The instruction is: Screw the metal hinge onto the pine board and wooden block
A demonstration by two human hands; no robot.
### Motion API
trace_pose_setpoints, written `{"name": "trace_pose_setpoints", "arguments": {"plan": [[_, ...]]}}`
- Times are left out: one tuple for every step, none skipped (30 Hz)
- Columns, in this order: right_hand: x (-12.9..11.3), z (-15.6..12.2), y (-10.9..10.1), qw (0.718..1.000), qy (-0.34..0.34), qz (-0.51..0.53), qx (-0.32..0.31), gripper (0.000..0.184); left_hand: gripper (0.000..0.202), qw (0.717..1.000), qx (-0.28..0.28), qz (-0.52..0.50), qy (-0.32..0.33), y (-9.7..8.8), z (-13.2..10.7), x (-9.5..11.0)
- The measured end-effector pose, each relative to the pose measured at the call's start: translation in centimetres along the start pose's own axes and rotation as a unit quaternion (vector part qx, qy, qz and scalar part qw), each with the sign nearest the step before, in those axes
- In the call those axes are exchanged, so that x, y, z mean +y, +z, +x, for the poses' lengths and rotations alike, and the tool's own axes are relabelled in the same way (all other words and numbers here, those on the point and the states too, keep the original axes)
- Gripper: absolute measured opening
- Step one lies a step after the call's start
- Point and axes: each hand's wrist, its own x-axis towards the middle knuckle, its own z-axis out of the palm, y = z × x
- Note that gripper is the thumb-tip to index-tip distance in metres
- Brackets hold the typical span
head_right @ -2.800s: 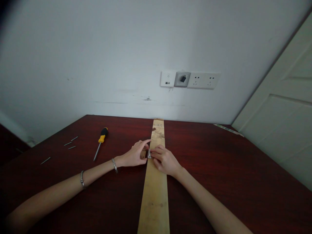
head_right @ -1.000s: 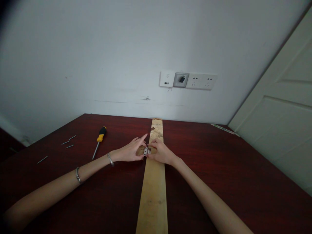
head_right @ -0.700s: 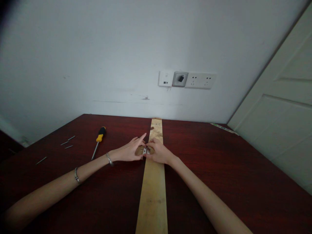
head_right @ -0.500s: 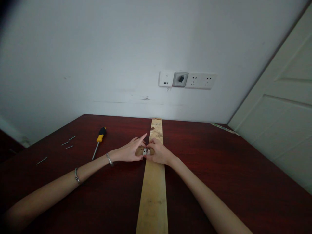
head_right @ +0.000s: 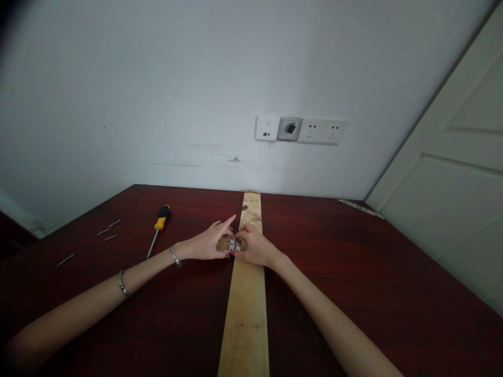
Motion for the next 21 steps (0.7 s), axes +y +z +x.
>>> {"name": "trace_pose_setpoints", "arguments": {"plan": [[0.0,0.0,0.1,1.000,-0.001,-0.002,0.003,0.036,0.103,1.000,0.000,-0.001,0.001,0.0,0.0,0.0],[0.0,0.0,0.1,1.000,-0.001,-0.004,0.005,0.035,0.102,1.000,0.001,-0.002,0.003,0.0,0.0,0.0],[-0.1,0.0,0.2,1.000,-0.002,-0.008,0.008,0.035,0.102,1.000,0.003,0.000,0.006,0.1,0.0,0.0],[-0.2,0.0,0.2,1.000,-0.003,-0.012,0.011,0.034,0.101,1.000,0.005,0.002,0.009,0.1,0.0,-0.1],[-0.2,0.0,0.2,1.000,-0.005,-0.016,0.013,0.033,0.100,1.000,0.006,0.006,0.011,0.2,0.1,-0.2],[-0.3,0.0,0.3,1.000,-0.007,-0.019,0.014,0.032,0.099,1.000,0.007,0.011,0.012,0.3,0.1,-0.3],[-0.3,0.0,0.3,1.000,-0.008,-0.021,0.015,0.031,0.099,1.000,0.005,0.016,0.012,0.3,0.1,-0.4],[-0.3,0.0,0.3,1.000,-0.009,-0.021,0.015,0.030,0.098,1.000,0.002,0.021,0.010,0.2,0.2,-0.5],[-0.3,0.0,0.3,1.000,-0.009,-0.021,0.015,0.029,0.097,1.000,-0.003,0.027,0.007,0.1,0.2,-0.6],[-0.3,0.0,0.3,1.000,-0.008,-0.020,0.015,0.029,0.096,0.999,-0.012,0.034,0.002,-0.2,0.2,-0.8],[-0.3,0.0,0.3,1.000,-0.006,-0.020,0.015,0.029,0.095,0.999,-0.025,0.042,-0.003,-0.6,0.2,-1.0],[-0.3,0.0,0.2,1.000,-0.004,-0.020,0.015,0.030,0.094,0.998,-0.041,0.053,-0.009,-1.0,0.1,-1.2],[-0.3,-0.1,0.2,1.000,-0.002,-0.021,0.014,0.030,0.093,0.996,-0.060,0.066,-0.014,-1.4,0.1,-1.4],[-0.3,-0.1,0.2,1.000,0.002,-0.021,0.013,0.031,0.093,0.993,-0.081,0.079,-0.019,-1.8,0.0,-1.7],[-0.3,-0.1,0.2,1.000,0.005,-0.021,0.013,0.031,0.093,0.990,-0.102,0.091,-0.025,-2.1,-0.1,-1.9],[-0.3,-0.1,0.2,1.000,0.008,-0.022,0.012,0.031,0.093,0.987,-0.122,0.099,-0.031,-2.4,-0.2,-2.1],[-0.4,-0.1,0.2,1.000,0.010,-0.023,0.013,0.031,0.093,0.984,-0.138,0.102,-0.036,-2.5,-0.2,-2.2],[-0.4,-0.1,0.2,1.000,0.013,-0.023,0.013,0.031,0.092,0.983,-0.151,0.102,-0.038,-2.5,-0.3,-2.3],[-0.5,-0.1,0.2,1.000,0.015,-0.024,0.013,0.031,0.090,0.982,-0.159,0.099,-0.038,-2.5,-0.3,-2.4],[-0.6,-0.1,0.2,0.999,0.017,-0.026,0.012,0.031,0.086,0.981,-0.163,0.096,-0.034,-2.4,-0.3,-2.4],[-0.7,-0.1,0.1,0.999,0.020,-0.027,0.012,0.031,0.082,0.982,-0.164,0.093,-0.030,-2.3,-0.3,-2.4]]}}
